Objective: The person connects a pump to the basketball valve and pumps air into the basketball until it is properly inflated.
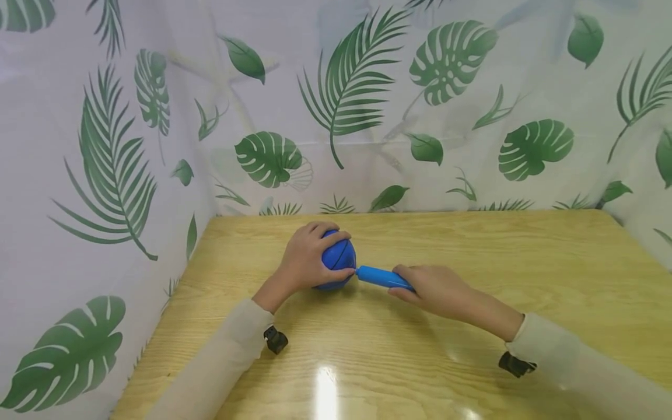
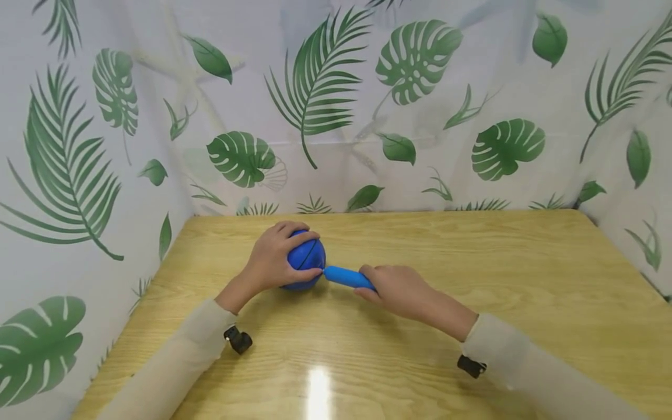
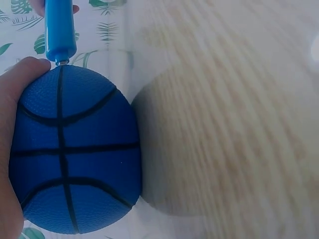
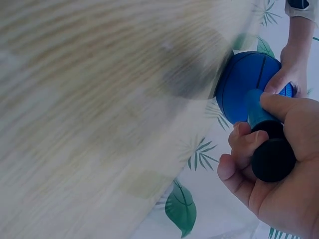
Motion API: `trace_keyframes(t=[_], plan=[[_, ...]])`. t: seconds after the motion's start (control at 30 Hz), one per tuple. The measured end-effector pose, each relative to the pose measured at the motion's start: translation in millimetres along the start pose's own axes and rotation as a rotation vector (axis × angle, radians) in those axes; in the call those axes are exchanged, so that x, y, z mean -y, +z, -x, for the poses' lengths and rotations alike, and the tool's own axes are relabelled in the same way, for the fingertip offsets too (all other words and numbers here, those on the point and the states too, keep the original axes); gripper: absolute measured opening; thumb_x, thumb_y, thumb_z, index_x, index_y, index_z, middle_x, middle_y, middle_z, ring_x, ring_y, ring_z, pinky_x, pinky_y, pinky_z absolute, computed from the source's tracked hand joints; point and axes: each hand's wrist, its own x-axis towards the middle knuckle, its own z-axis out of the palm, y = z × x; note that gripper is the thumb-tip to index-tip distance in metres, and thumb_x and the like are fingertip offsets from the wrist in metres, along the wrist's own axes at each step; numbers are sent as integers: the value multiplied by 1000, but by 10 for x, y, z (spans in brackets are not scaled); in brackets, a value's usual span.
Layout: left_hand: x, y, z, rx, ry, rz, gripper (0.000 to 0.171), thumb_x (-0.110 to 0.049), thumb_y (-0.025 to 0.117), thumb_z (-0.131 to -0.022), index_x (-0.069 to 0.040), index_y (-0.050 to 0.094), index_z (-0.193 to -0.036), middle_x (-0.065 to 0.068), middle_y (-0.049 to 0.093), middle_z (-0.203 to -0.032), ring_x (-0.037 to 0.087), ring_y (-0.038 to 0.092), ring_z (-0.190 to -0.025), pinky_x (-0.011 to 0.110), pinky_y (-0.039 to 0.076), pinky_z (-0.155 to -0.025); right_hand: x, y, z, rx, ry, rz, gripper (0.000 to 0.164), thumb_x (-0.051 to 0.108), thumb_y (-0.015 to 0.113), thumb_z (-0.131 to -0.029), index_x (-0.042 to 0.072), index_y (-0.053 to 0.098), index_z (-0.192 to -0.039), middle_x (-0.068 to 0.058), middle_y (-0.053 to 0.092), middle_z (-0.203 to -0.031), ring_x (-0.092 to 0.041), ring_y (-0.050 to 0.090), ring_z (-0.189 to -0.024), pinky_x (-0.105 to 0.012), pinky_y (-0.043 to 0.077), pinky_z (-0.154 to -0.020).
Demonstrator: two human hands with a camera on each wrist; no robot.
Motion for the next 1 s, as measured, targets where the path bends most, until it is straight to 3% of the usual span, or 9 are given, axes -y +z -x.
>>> trace_keyframes(t=[0.2, 0.3, 0.43, 0.53, 0.63, 0.7, 0.9, 1.0], plan=[[-11, -3, 9, 9, -13, -16, 67, -63, 80, -75, -28, 67, -131, 4, 62, -134, 28, 57, -127, 51, 52, -102, 16, 21, 21, 13, 54, -98, 33, 36, 61, -102, 5, 67, -112, 6, 57, -74, -5, 47, -61, -24, 39, -58], [-10, -8, 5, 19, -13, -22, 67, -63, 80, -76, -28, 67, -131, 4, 62, -135, 28, 57, -128, 52, 52, -103, -12, 35, 19, 46, 81, -205, 30, 36, 61, -103, 8, 67, -108, 6, 54, -73, -6, 47, -62, -23, 38, -59], [-6, -12, 11, 24, -14, -17, 66, -62, 80, -76, -28, 67, -131, 4, 62, -135, 28, 56, -128, 52, 51, -103, -84, 61, 11, 163, 132, -525, 33, 37, 58, -105, 4, 63, -99, 4, 49, -69, -9, 44, -58, -24, 38, -56], [-6, -8, 10, 29, -15, -12, 66, -62, 80, -76, -29, 66, -131, 4, 62, -136, 28, 56, -128, 52, 51, -103, -137, 69, 19, 269, 194, -808, 42, 37, 54, -107, -3, 62, -103, 1, 51, -68, -9, 43, -55, -25, 40, -53], [-7, 0, 9, 34, -15, -12, 65, -63, 79, -77, -29, 66, -131, 3, 61, -136, 28, 56, -129, 52, 52, -102, -160, 75, 39, 322, 242, -944, 46, 37, 53, -107, -8, 61, -109, -1, 53, -68, -10, 43, -53, -25, 42, -52], [-8, 7, 7, 36, -13, -13, 65, -63, 79, -77, -29, 66, -131, 3, 61, -136, 27, 56, -128, 51, 52, -102, -153, 90, 51, 295, 226, -877, 44, 38, 53, -107, -5, 62, -106, 0, 52, -68, -9, 42, -53, -25, 41, -53], [-12, 23, -3, 48, -15, -31, 66, -65, 78, -77, -30, 66, -131, 2, 61, -136, 27, 55, -129, 51, 52, -103, -37, 86, 81, 118, 172, -486, 32, 39, 58, -104, 8, 66, -104, 4, 50, -71, -10, 45, -63, -25, 38, -61], [-18, 18, -6, 49, -14, -32, 66, -65, 78, -77, -30, 66, -131, 2, 61, -136, 27, 55, -129, 51, 51, -103, -1, 67, 90, 92, 169, -417, 30, 38, 59, -104, 9, 67, -105, 4, 52, -74, -9, 47, -65, -25, 38, -62]])
